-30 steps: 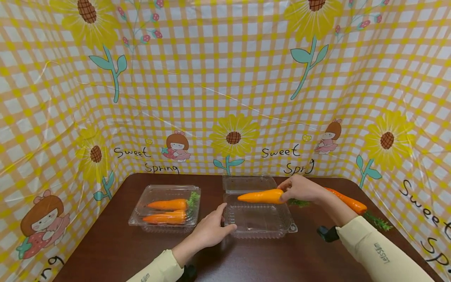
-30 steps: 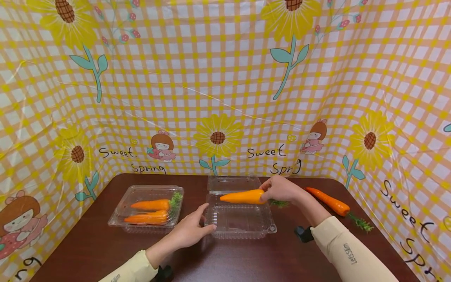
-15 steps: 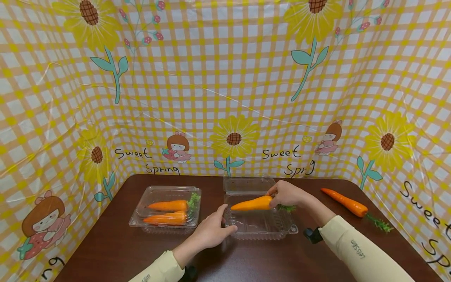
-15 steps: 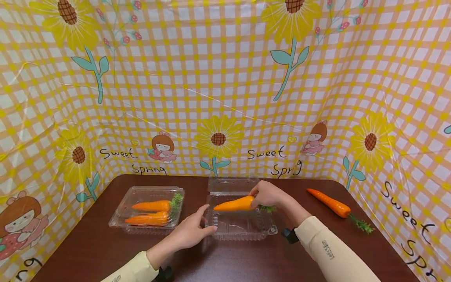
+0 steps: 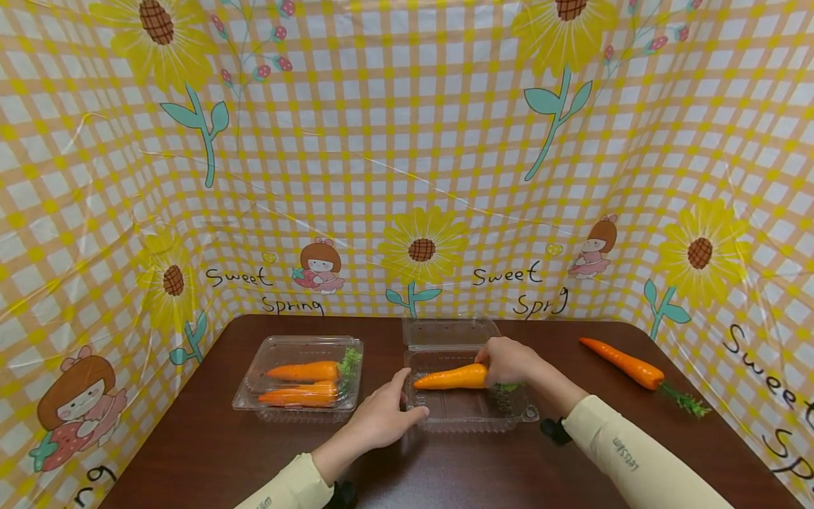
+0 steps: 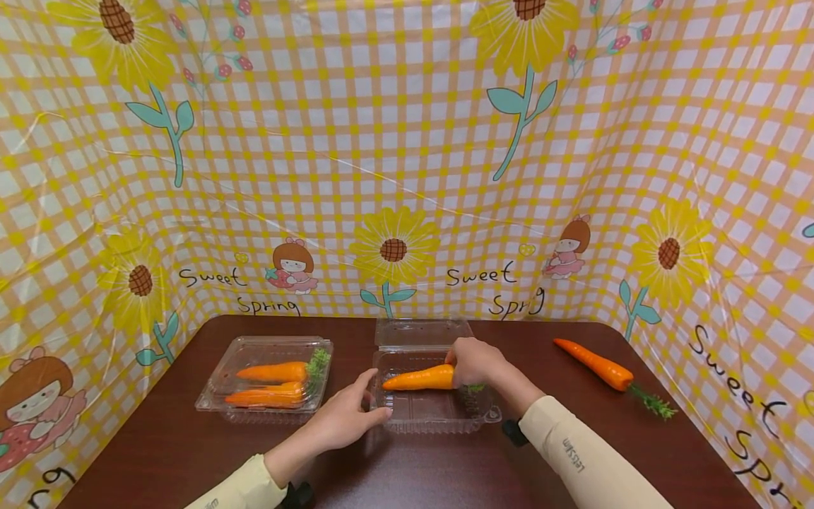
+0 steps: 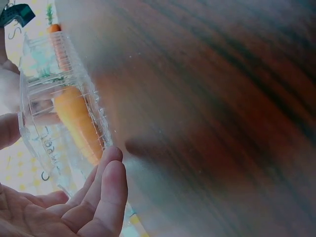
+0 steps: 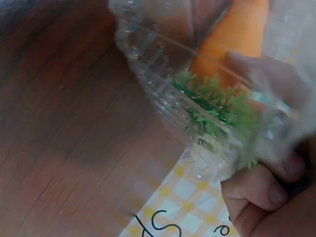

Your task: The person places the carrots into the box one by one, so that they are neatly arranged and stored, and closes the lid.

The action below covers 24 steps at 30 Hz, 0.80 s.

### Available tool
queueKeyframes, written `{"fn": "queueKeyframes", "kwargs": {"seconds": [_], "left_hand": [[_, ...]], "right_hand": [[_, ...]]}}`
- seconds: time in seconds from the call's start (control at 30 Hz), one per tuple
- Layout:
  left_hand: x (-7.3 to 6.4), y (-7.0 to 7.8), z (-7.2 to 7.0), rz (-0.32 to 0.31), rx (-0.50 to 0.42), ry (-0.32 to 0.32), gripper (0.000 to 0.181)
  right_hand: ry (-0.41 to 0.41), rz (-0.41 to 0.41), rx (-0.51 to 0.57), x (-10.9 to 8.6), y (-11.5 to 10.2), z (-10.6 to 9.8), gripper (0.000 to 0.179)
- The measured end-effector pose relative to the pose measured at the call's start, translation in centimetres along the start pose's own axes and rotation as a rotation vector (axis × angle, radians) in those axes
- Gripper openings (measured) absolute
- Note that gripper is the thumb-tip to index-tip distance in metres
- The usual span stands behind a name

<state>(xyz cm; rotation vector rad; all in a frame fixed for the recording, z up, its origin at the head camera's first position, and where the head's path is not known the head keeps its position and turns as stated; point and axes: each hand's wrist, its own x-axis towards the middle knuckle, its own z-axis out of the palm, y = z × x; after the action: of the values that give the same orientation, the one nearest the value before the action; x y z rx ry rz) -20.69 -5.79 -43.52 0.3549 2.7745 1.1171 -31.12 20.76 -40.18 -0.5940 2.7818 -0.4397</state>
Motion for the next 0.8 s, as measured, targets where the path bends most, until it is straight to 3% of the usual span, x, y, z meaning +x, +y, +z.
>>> {"fn": "queueKeyframes", "kwargs": {"seconds": [0.13, 0.37, 0.8], "left_hand": [[0.0, 0.0, 0.0, -0.002, 0.002, 0.002, 0.081], [0.2, -0.3, 0.2, -0.003, 0.013, -0.005, 0.08], [0.2, -0.2, 0.2, 0.0, 0.02, 0.007, 0.081]], "right_hand": [[0.015, 0.004, -0.059, -0.1, -0.3, 0.2, 0.039], [0.019, 0.031, -0.04, -0.4, -0.4, 0.3, 0.039], [0.109, 0.012, 0.181, -2.7, 2.3, -1.9, 0.041]]}}
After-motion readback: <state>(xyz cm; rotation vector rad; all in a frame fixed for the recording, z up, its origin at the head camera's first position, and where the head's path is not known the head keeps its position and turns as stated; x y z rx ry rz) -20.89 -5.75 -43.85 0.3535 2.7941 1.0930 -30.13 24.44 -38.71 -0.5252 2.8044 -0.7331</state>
